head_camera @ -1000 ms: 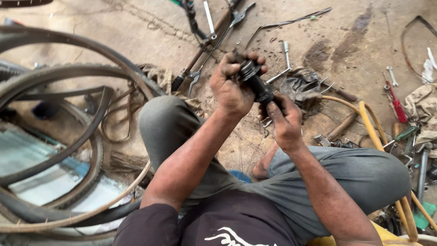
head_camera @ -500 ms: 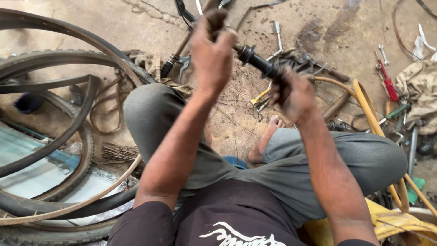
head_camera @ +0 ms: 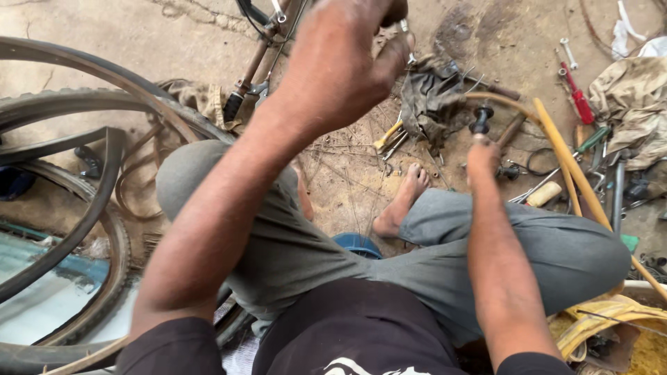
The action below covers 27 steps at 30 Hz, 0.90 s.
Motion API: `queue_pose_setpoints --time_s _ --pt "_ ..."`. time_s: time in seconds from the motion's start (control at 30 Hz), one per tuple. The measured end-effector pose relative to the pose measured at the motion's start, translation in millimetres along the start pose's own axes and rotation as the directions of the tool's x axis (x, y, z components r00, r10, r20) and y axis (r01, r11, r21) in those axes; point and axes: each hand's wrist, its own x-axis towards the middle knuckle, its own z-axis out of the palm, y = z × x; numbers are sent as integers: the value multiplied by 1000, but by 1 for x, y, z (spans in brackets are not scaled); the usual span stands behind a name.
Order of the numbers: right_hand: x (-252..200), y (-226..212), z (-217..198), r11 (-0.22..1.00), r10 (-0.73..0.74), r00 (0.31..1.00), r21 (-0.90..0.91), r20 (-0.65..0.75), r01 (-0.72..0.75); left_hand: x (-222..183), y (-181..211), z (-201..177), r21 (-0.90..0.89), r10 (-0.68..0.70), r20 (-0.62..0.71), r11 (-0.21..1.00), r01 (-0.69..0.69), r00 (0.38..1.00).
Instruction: The person cleans and handles bicycle bottom bracket parts and spokes with a cloth and by hand while sitting on the floor.
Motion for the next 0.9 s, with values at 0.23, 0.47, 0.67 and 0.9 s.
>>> queue_pose_setpoints --time_s 0.23,0.47,0.67,0.9 --pt "-72 57 114 462 -193 889 -760 416 457 -32 -45 47 244 -180 167 960 137 969" --pt "-182 77 195 386 -59 847 -770 529 508 -51 -59 56 322 -188 256 941 100 948" --pt "-164 95 217 330 -155 811 -744 565 581 -40 -57 39 336 -273 258 925 178 927" --pt "-125 15 229 644 -229 934 -677 273 356 -33 -62 13 271 -166 -90 945 184 982"
